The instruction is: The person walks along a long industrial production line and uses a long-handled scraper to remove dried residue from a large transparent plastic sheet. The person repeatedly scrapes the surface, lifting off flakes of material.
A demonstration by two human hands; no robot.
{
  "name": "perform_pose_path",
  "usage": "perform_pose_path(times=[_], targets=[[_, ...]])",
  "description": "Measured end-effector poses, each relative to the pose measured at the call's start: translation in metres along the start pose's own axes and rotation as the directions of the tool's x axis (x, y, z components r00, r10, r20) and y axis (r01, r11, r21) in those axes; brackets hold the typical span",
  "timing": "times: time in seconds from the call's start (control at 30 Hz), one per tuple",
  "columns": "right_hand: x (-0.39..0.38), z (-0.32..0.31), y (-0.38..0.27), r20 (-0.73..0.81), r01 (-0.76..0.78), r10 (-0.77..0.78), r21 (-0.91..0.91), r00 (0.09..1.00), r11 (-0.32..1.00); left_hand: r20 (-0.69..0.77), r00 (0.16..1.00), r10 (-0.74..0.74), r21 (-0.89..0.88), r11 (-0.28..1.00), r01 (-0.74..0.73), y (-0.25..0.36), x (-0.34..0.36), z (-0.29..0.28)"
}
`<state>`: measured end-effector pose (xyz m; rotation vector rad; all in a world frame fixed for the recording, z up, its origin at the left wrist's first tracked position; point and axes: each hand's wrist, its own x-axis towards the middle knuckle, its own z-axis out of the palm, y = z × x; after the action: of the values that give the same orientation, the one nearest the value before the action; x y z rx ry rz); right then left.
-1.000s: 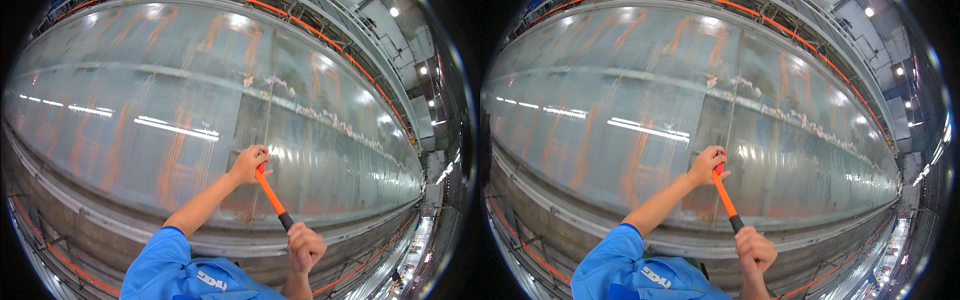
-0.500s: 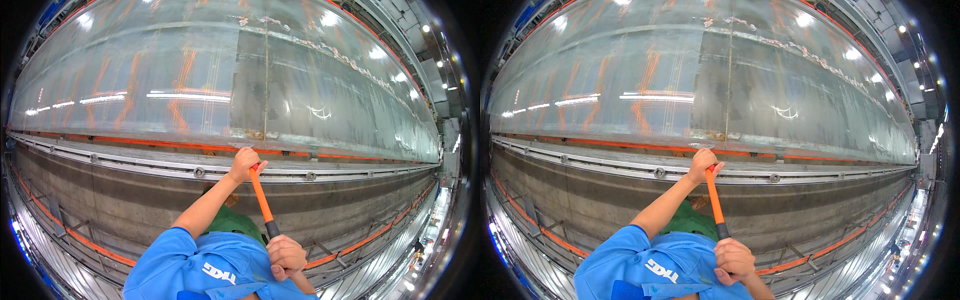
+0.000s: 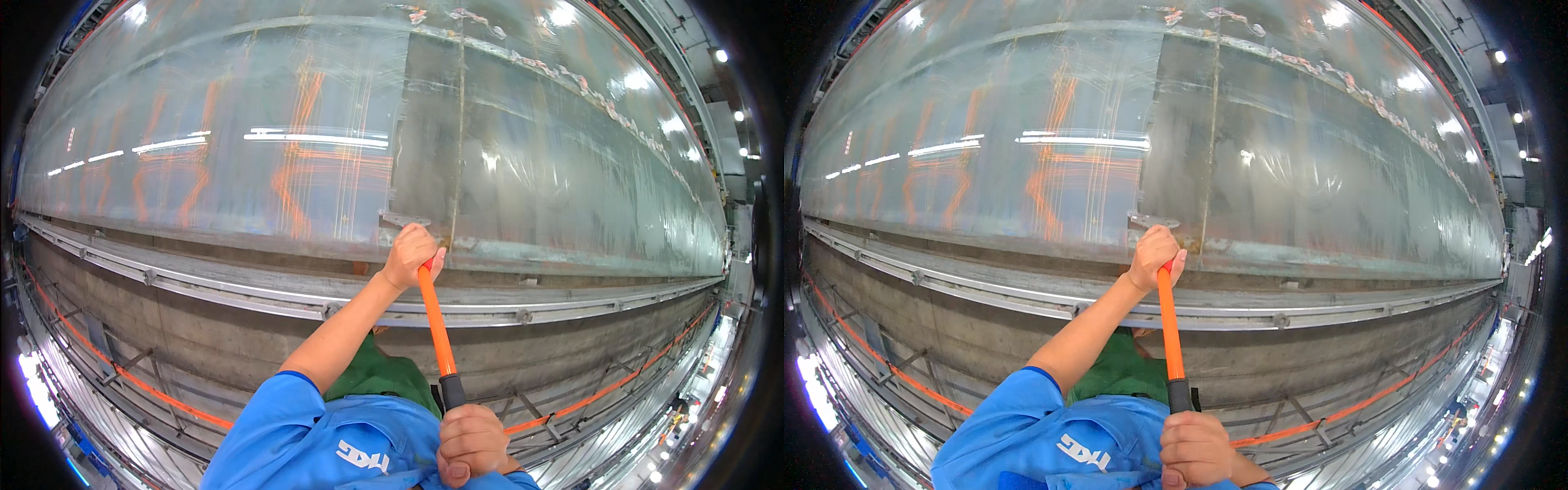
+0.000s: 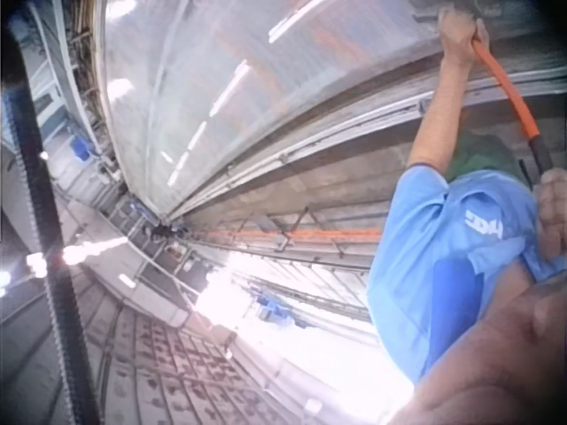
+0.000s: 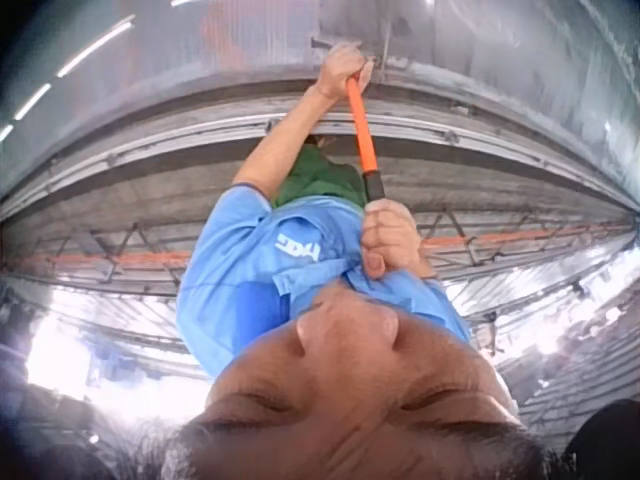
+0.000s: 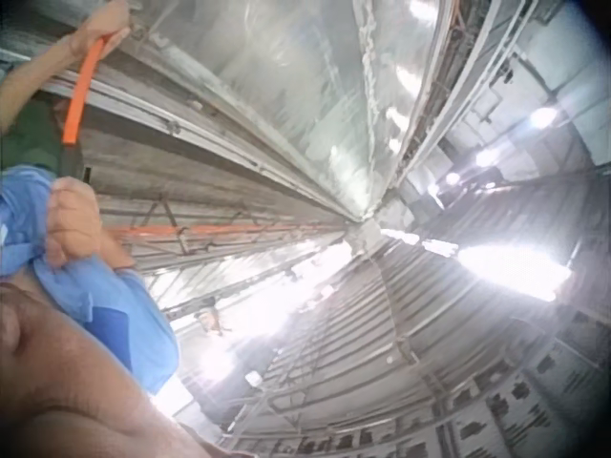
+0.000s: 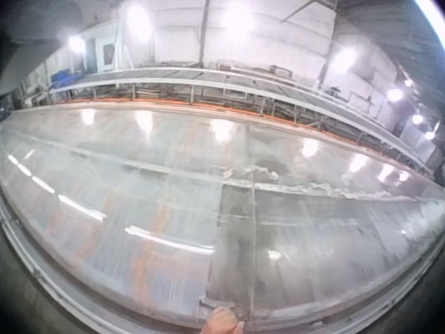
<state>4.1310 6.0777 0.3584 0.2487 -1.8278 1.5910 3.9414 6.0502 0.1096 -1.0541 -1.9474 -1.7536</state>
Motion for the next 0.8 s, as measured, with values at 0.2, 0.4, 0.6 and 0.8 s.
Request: perform_pose_path(times=[0.2,0.4,0.6,0.8], targets=[[0.075,0.01,0.058,-0.015,-0.103,0.104,0.046,0.994,0.994,-0.037,0.999,0.009,0.017,1.0,-0.009,-0.079,0.079,0.006],[0.177,0.03,0.154,-0.133,0.017,-0.013,0.03,0.991,0.999,-0.12,0.991,0.065,0.01,0.998,-0.065,-0.173,0.182,0.017],[0.249,0.036,0.225,-0.183,0.066,-0.066,-0.01,0.981,0.998,-0.13,0.991,0.043,0.048,0.998,-0.037,-0.258,0.255,0.032],[0.326,0.052,0.31,-0.068,0.134,-0.138,-0.055,0.988,0.989,-0.214,0.962,0.167,0.095,0.984,-0.15,-0.337,0.351,0.032]])
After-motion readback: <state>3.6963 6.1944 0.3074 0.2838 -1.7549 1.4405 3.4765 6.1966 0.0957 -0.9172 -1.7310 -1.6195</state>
